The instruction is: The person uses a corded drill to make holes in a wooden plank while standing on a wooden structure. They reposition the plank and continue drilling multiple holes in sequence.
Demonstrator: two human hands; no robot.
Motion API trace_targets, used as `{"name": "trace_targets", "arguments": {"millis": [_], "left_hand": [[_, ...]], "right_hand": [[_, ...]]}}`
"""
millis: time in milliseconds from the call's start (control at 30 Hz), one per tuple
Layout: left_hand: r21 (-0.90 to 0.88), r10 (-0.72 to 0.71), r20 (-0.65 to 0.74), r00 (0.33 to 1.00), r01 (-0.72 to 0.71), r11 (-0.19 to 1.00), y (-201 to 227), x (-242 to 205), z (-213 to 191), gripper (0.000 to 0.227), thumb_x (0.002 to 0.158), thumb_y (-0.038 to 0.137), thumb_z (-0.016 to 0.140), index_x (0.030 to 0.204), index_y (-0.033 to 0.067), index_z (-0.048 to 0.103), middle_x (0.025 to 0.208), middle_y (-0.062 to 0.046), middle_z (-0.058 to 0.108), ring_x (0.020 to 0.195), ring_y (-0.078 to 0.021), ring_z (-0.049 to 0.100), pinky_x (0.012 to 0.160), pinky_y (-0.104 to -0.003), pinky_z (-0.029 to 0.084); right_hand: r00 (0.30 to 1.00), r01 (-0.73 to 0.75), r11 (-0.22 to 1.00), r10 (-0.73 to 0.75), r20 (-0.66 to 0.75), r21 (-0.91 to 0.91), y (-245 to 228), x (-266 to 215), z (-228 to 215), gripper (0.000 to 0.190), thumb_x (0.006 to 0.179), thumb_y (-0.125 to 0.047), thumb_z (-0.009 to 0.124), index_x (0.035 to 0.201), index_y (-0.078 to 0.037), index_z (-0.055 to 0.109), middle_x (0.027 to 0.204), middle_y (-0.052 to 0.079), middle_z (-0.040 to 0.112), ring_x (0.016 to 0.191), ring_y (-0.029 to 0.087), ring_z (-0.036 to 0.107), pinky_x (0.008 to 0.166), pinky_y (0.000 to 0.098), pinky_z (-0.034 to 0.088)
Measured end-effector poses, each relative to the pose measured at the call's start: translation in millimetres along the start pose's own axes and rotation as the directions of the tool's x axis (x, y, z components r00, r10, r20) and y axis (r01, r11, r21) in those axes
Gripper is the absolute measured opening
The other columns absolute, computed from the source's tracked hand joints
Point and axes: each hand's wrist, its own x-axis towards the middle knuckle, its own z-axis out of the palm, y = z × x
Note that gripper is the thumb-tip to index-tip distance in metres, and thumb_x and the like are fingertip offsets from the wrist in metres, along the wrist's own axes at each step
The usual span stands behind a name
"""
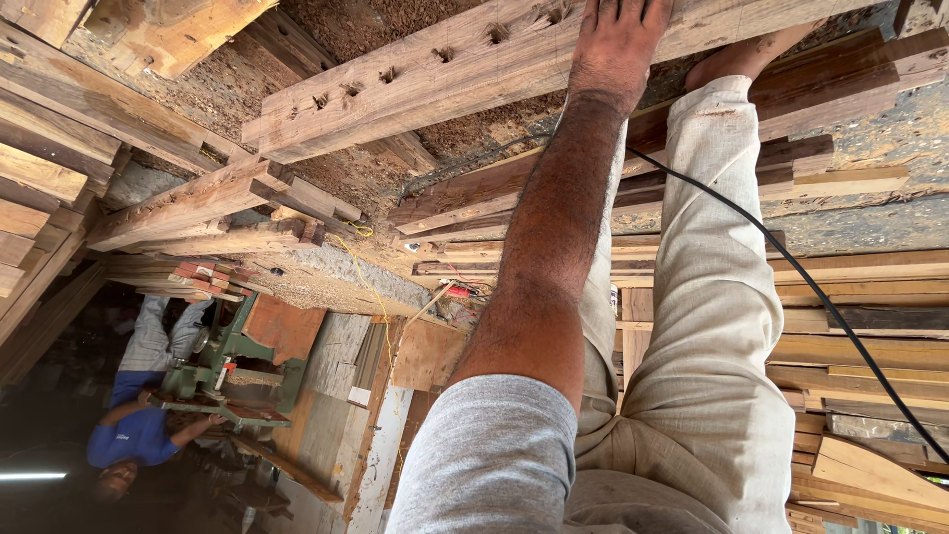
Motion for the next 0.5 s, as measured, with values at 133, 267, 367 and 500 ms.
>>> {"name": "trace_targets", "arguments": {"millis": [133,267,367,500], "left_hand": [[-0.051,0.047,0.147,0.988,-0.04,0.998,-9,12,-2,0.084,0.071,0.006,0.089,0.144,0.0114,0.047,0.139,-0.016,0.057,0.13,-0.0322,0.06,0.112,-0.048,0.053],[-0.147,-0.017,0.308,0.951,0.065,0.987,-20,32,-20,0.085,0.066,0.017,0.094,0.14,0.0173,0.05,0.139,-0.014,0.055,0.128,-0.0322,0.058,0.105,-0.044,0.056],[-0.117,0.002,0.365,0.931,0.044,0.992,-23,41,-41,0.099,0.067,0.025,0.096,0.147,0.0127,0.041,0.145,-0.016,0.05,0.134,-0.0357,0.053,0.11,-0.049,0.051],[-0.138,0.025,0.41,0.912,0.035,0.99,-29,57,-56,0.113,0.067,0.027,0.097,0.154,0.0116,0.026,0.157,-0.025,0.033,0.137,-0.0417,0.044,0.112,-0.054,0.043]], "right_hand": [[0.998,0.059,0.996,-0.059,-0.003,-0.063,4,1,2,0.089,0.098,-0.066,0.044,0.162,-0.015,0.009,0.162,0.018,0.036,0.147,0.035,0.045,0.124,0.0543,0.044],[0.969,0.189,0.953,-0.22,-0.116,-0.238,1,2,10,0.086,0.104,-0.059,0.051,0.164,-0.006,0.02,0.163,0.023,0.041,0.151,0.039,0.044,0.128,0.0531,0.035],[0.963,0.19,0.925,-0.24,-0.12,-0.329,-6,5,10,0.083,0.106,-0.063,0.038,0.166,-0.009,0.018,0.171,0.01,0.024,0.157,0.028,0.028,0.131,0.0458,0.021],[0.943,0.28,0.792,-0.334,-0.001,-0.543,-6,29,11,0.07,0.114,-0.057,0.038,0.163,-0.007,0.033,0.171,0.011,0.036,0.159,0.027,0.038,0.136,0.0437,0.026]]}}
